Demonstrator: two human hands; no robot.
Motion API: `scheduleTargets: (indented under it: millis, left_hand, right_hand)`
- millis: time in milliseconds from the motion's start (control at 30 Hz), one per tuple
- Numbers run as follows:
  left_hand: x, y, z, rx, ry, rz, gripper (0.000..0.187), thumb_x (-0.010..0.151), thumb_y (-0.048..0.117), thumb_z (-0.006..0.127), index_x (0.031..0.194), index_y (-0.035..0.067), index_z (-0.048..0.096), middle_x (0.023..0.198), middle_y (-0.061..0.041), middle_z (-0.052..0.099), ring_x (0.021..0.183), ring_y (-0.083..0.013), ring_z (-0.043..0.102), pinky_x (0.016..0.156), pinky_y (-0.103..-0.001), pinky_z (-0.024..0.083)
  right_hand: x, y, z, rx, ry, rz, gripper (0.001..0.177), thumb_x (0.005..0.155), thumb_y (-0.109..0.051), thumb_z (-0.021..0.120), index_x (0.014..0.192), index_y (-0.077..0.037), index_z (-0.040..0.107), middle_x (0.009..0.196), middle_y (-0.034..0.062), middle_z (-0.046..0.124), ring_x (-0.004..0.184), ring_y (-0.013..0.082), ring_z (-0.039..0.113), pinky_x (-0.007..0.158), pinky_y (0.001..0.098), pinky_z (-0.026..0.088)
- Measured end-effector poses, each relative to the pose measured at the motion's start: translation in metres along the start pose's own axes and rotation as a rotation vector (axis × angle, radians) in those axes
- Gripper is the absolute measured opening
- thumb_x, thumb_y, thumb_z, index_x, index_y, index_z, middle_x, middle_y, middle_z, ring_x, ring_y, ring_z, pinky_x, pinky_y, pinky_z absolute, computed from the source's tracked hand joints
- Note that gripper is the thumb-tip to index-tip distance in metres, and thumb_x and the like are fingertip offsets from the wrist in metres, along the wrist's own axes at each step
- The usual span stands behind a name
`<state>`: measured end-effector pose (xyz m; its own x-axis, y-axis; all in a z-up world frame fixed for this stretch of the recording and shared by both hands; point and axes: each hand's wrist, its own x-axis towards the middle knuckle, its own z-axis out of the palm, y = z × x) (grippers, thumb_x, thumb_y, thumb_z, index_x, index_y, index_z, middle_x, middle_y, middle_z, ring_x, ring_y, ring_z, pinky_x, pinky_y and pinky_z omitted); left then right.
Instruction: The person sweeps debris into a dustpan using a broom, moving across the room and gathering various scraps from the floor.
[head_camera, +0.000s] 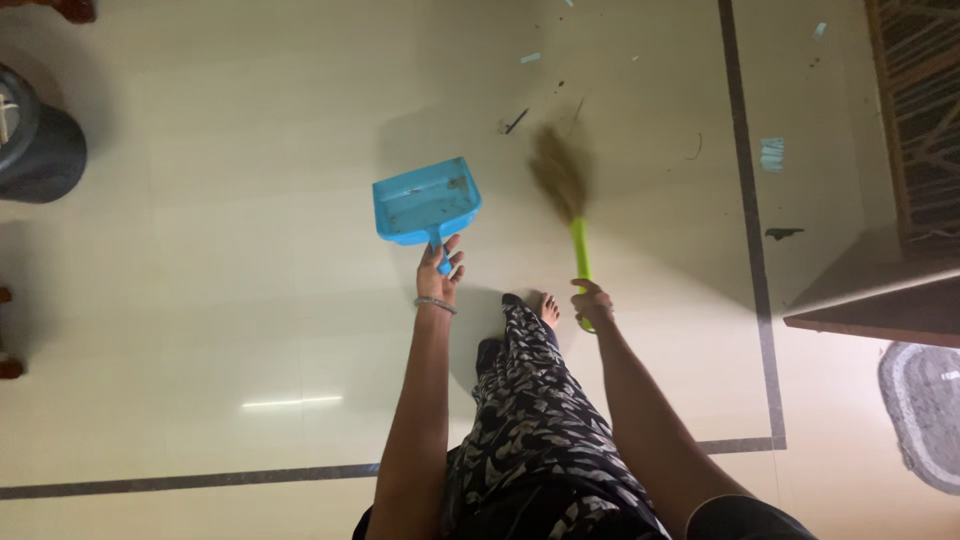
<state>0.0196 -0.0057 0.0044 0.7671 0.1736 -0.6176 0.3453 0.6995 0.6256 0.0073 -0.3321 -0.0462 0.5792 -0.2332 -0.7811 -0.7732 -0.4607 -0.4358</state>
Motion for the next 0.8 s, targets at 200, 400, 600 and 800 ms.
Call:
scheduleTargets:
  millis: [200, 400, 600, 800]
  left_hand:
    - [0.020, 0.002, 0.018, -0.035, -0.069, 0.020, 0.062, 0.096, 0.033, 0.061, 0.154, 0.016, 0.045, 0.131, -0.002, 0.068, 0.099, -0.0165, 0.061, 0.081, -0.036, 0.047]
    - [0.031, 0.018, 0.033, -0.037, -0.082, 0.033, 0.065, 0.094, 0.035, 0.064, 0.153, 0.017, 0.045, 0.128, -0.001, 0.069, 0.098, -0.0158, 0.061, 0.081, -0.034, 0.047]
    - [0.038, 0.034, 0.044, -0.026, -0.068, 0.064, 0.067, 0.093, 0.037, 0.066, 0.152, 0.014, 0.047, 0.129, -0.002, 0.070, 0.098, -0.0156, 0.064, 0.081, -0.034, 0.047]
    - [0.038, 0.052, 0.048, 0.013, -0.041, 0.077, 0.064, 0.094, 0.039, 0.066, 0.151, 0.015, 0.049, 0.129, -0.002, 0.070, 0.097, -0.0147, 0.064, 0.081, -0.033, 0.047]
  right_hand:
    - [-0.014, 0.014, -0.040, 0.255, 0.169, -0.102, 0.048, 0.087, -0.012, 0.067, 0.133, -0.028, 0.066, 0.079, 0.0047, 0.066, 0.059, 0.0139, 0.064, 0.050, 0.0314, 0.059]
    - [-0.031, 0.025, -0.040, 0.301, 0.146, -0.181, 0.049, 0.090, -0.009, 0.065, 0.136, -0.026, 0.062, 0.071, 0.0051, 0.061, 0.048, 0.0152, 0.058, 0.042, 0.0330, 0.052]
    - [-0.045, 0.018, 0.011, 0.140, 0.010, -0.286, 0.046, 0.091, -0.020, 0.067, 0.134, -0.034, 0.064, 0.074, 0.0067, 0.070, 0.045, 0.0149, 0.059, 0.042, 0.0330, 0.054]
    - [-0.013, -0.040, 0.063, -0.420, -0.073, -0.336, 0.041, 0.096, -0.032, 0.062, 0.135, -0.045, 0.063, 0.099, 0.0108, 0.078, 0.079, 0.0233, 0.073, 0.080, 0.0391, 0.059]
